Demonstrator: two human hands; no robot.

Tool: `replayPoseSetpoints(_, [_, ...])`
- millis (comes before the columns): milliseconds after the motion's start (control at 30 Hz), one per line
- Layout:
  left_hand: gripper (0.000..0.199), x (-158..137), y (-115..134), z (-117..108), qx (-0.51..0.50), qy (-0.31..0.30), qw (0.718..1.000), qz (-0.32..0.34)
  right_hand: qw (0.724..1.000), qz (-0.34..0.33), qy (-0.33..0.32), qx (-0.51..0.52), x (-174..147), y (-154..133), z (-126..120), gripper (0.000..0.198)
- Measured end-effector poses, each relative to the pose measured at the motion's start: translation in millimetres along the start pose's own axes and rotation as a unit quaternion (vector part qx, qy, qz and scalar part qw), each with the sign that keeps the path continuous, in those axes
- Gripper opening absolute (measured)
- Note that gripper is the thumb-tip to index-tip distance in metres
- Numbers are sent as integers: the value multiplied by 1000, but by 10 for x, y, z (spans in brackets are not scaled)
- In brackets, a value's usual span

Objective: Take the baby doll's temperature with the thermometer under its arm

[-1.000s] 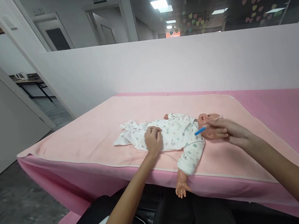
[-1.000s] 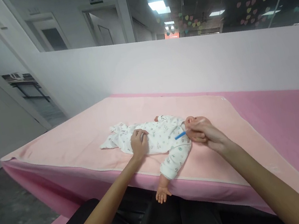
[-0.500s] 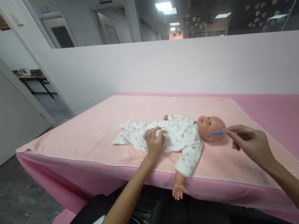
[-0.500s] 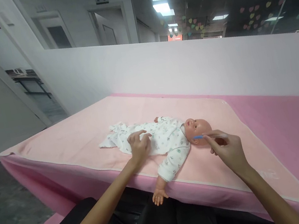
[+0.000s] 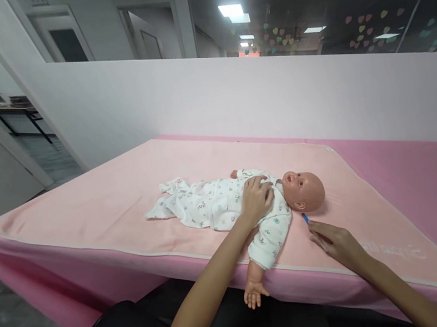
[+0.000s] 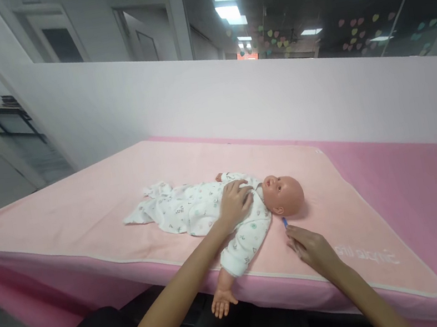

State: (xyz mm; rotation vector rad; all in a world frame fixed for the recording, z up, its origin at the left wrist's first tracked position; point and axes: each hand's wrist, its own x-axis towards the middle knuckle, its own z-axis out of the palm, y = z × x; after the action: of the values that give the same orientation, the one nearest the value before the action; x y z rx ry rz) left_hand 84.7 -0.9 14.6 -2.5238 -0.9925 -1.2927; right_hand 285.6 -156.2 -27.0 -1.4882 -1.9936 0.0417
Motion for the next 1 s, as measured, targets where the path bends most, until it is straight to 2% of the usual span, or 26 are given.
replayPoseSetpoints(300, [13, -56, 17, -40, -55, -15, 998, -4, 999, 5, -11, -52, -88, 44, -34, 35])
replayPoseSetpoints(800, [14, -53, 34, -6, -60, -42, 997, -15, 994, 50, -51, -84, -146, -79, -46, 50])
replayPoseSetpoints(1000, [16, -64, 23, 13, -42, -48, 998, -20, 994, 42, -68, -81, -156, -98, -85, 45])
